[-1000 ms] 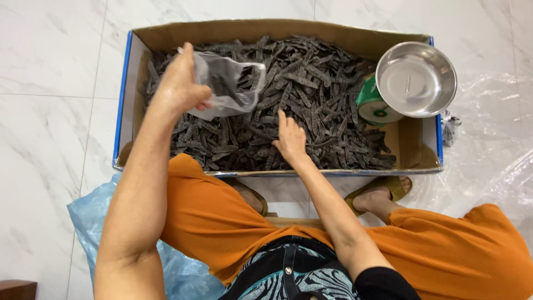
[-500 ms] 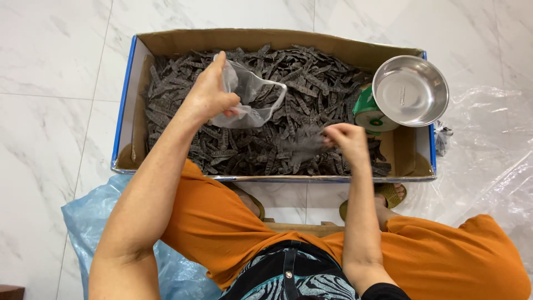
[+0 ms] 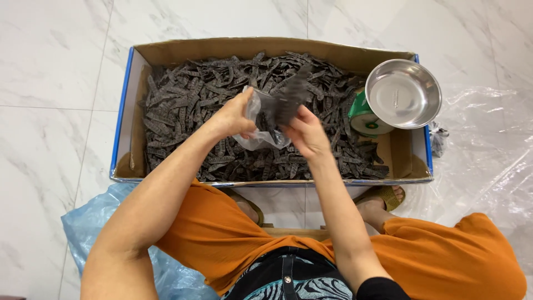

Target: The person scoops dried fish from a cardboard box into a clear plastic bag using both hands. After filling the bag, they place it on a weighing scale, then tie the bag closed.

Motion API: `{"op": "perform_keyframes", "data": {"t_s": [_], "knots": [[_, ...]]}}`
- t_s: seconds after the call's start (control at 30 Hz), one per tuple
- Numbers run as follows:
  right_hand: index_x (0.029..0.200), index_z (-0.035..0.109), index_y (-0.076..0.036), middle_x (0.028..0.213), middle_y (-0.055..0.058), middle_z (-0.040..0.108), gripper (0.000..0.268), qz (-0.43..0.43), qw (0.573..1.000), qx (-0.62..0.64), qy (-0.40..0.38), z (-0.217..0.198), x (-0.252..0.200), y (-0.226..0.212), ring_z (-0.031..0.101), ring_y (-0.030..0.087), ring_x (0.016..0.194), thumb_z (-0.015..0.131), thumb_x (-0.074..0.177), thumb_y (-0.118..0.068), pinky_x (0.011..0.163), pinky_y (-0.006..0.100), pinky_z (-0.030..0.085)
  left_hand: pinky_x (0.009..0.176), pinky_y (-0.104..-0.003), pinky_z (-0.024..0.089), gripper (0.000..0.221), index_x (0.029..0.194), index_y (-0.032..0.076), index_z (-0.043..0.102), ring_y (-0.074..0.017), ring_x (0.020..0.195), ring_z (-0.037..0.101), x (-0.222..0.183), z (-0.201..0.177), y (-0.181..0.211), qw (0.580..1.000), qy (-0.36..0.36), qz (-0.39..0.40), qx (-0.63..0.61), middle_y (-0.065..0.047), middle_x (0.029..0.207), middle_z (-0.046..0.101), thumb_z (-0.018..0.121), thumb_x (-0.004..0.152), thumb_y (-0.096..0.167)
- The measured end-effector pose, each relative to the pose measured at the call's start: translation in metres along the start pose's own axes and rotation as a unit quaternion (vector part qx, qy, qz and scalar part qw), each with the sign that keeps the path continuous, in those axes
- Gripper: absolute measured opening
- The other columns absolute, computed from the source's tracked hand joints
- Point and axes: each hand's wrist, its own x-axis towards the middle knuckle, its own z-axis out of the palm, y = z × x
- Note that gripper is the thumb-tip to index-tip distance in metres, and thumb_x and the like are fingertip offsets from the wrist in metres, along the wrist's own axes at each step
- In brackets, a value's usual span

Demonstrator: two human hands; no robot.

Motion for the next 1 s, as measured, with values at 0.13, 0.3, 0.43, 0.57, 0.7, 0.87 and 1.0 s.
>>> {"op": "perform_keyframes", "data": {"t_s": [0.13, 0.3, 0.43, 0.57, 0.7, 0.87, 1.0], "knots": [[0.106, 0.062, -0.005, 0.108, 0.011, 0.071, 0.02, -0.045, 0.998, -0.038, 0.0, 0.003, 0.046, 0.032, 0.072, 0.023, 0.097, 0.067, 0.092, 0.008, 0.088, 0.038, 0.063, 0.051, -0.031, 0.062, 0.099, 0.155, 0.001, 0.023, -0.0246, 0.075, 0.075, -0.007, 0.002, 0.009, 0.999, -0.014, -0.051, -0.01, -0.029, 0.131, 0.059, 0.073, 0.07, -0.011], [0.105, 0.061, -0.005, 0.1, 0.007, 0.071, 0.019, -0.045, 0.982, -0.179, 0.05, -0.04, 0.033, 0.062, 0.071, 0.018, 0.087, 0.066, 0.091, 0.006, 0.078, 0.03, 0.06, 0.049, -0.034, 0.061, 0.079, 0.144, -0.006, 0.03, -0.03, 0.075, 0.073, -0.012, -0.009, 0.017, 0.996, 0.043, -0.072, 0.019, -0.03, 0.13, 0.056, 0.069, 0.075, -0.011], [0.102, 0.058, -0.002, 0.093, 0.007, 0.069, 0.023, -0.079, 0.924, -0.368, 0.065, -0.064, 0.033, 0.071, 0.069, 0.015, 0.084, 0.072, 0.086, 0.007, 0.075, 0.029, 0.058, 0.054, -0.036, 0.063, 0.095, 0.153, -0.006, 0.014, -0.0334, 0.086, 0.074, -0.011, -0.011, 0.01, 0.991, 0.081, -0.059, 0.087, -0.025, 0.154, 0.034, 0.066, 0.074, -0.015], [0.103, 0.059, -0.001, 0.092, 0.007, 0.069, 0.025, -0.044, 0.841, -0.53, 0.103, -0.053, 0.028, 0.062, 0.069, 0.015, 0.084, 0.075, 0.084, 0.002, 0.074, 0.03, 0.057, 0.072, -0.039, 0.066, 0.105, 0.159, -0.001, 0.004, -0.0347, 0.116, 0.066, -0.003, -0.008, -0.008, 0.985, 0.095, -0.049, 0.134, -0.02, 0.168, 0.019, 0.065, 0.075, -0.014], [0.113, 0.062, -0.004, 0.1, 0.008, 0.069, 0.03, -0.037, 0.883, -0.467, 0.03, -0.026, 0.021, 0.055, 0.072, 0.015, 0.09, 0.076, 0.086, -0.005, 0.081, 0.03, 0.059, 0.114, -0.044, 0.04, 0.108, 0.156, -0.008, 0.012, -0.0433, 0.141, 0.039, 0.012, 0.0, -0.029, 0.956, 0.106, 0.094, 0.257, -0.031, 0.157, 0.025, 0.076, 0.069, -0.01], [0.113, 0.074, -0.003, 0.11, 0.01, 0.076, 0.021, -0.127, 0.832, -0.539, -0.037, -0.008, 0.017, 0.024, 0.071, 0.016, 0.099, 0.074, 0.092, -0.006, 0.088, 0.03, 0.058, 0.119, -0.04, 0.042, 0.091, 0.156, 0.017, 0.048, -0.0362, 0.141, 0.048, 0.011, -0.007, -0.033, 0.963, 0.054, 0.006, 0.265, -0.021, 0.158, 0.04, 0.068, 0.072, -0.012], [0.108, 0.076, -0.005, 0.103, 0.009, 0.079, 0.014, -0.117, 0.89, -0.441, 0.006, -0.033, -0.001, -0.027, 0.077, 0.018, 0.096, 0.068, 0.097, -0.009, 0.089, 0.032, 0.063, 0.103, -0.042, 0.054, 0.073, 0.14, 0.016, 0.064, -0.0315, 0.122, 0.064, 0.007, -0.032, -0.037, 0.956, 0.019, -0.088, 0.281, -0.023, 0.139, 0.061, 0.068, 0.073, -0.013]]}}
